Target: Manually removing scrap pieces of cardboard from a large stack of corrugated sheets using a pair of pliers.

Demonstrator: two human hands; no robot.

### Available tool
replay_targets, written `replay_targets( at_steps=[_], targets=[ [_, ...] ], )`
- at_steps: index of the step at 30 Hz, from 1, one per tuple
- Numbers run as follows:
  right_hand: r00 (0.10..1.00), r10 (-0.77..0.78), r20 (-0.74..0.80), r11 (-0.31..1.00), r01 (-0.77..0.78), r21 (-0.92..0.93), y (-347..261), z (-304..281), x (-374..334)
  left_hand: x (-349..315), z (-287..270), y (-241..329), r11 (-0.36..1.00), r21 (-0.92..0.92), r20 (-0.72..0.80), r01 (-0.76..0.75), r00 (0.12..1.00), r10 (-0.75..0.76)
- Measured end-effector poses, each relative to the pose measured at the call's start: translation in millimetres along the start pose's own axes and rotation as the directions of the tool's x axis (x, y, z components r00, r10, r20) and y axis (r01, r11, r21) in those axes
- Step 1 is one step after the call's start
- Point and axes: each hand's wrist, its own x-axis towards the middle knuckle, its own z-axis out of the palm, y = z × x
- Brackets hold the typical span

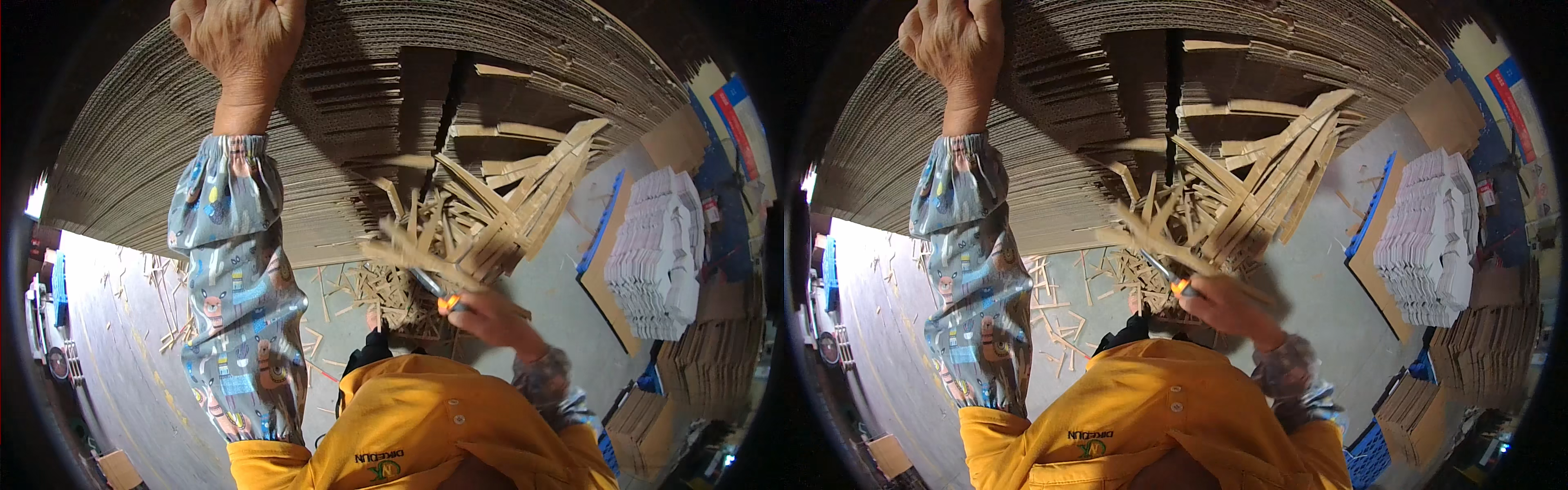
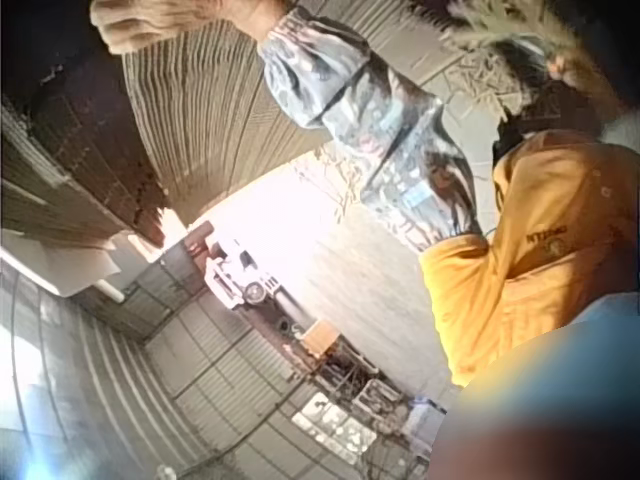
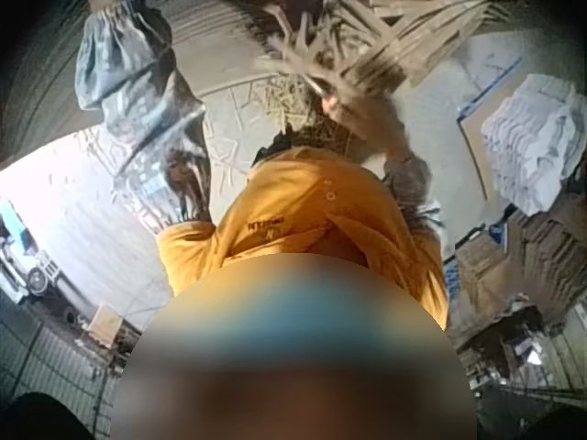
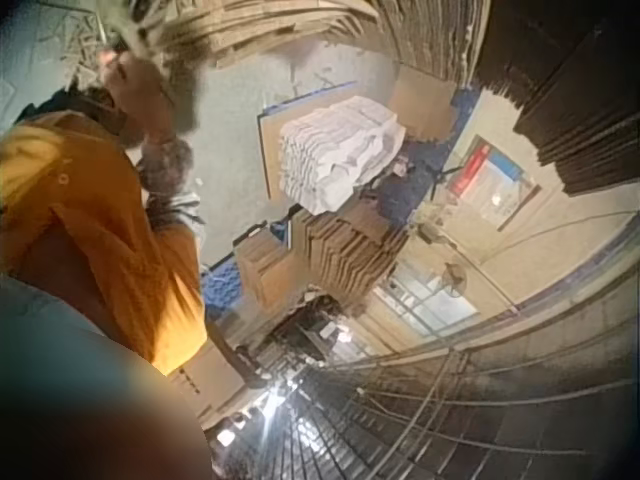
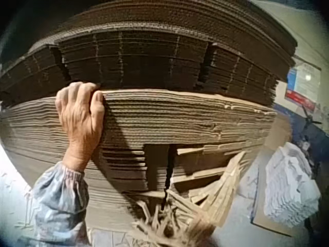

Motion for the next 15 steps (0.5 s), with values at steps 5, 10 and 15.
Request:
replay_targets(
  at_steps=[5,10,15],
  targets=[
    [0.992,-0.049,-0.115,0.872,0.098,0.479,-114.0,-68.6,9.0,-8.8,-4.3,-12.9,0.998,0.057,-0.008,-0.023,1.0,0.024],
    [0.903,-0.011,-0.429,0.92,0.177,0.35,-104.8,-127.4,37.6,-7.6,0.8,-3.3,0.999,0.025,0.034,0.021,0.999,-0.022],
    [0.869,-0.013,-0.495,0.862,0.261,0.435,-107.7,-139.6,48.3,-12.8,5.8,-5.7,0.999,0.046,0.048,0.018,0.999,-0.02]
  ],
)
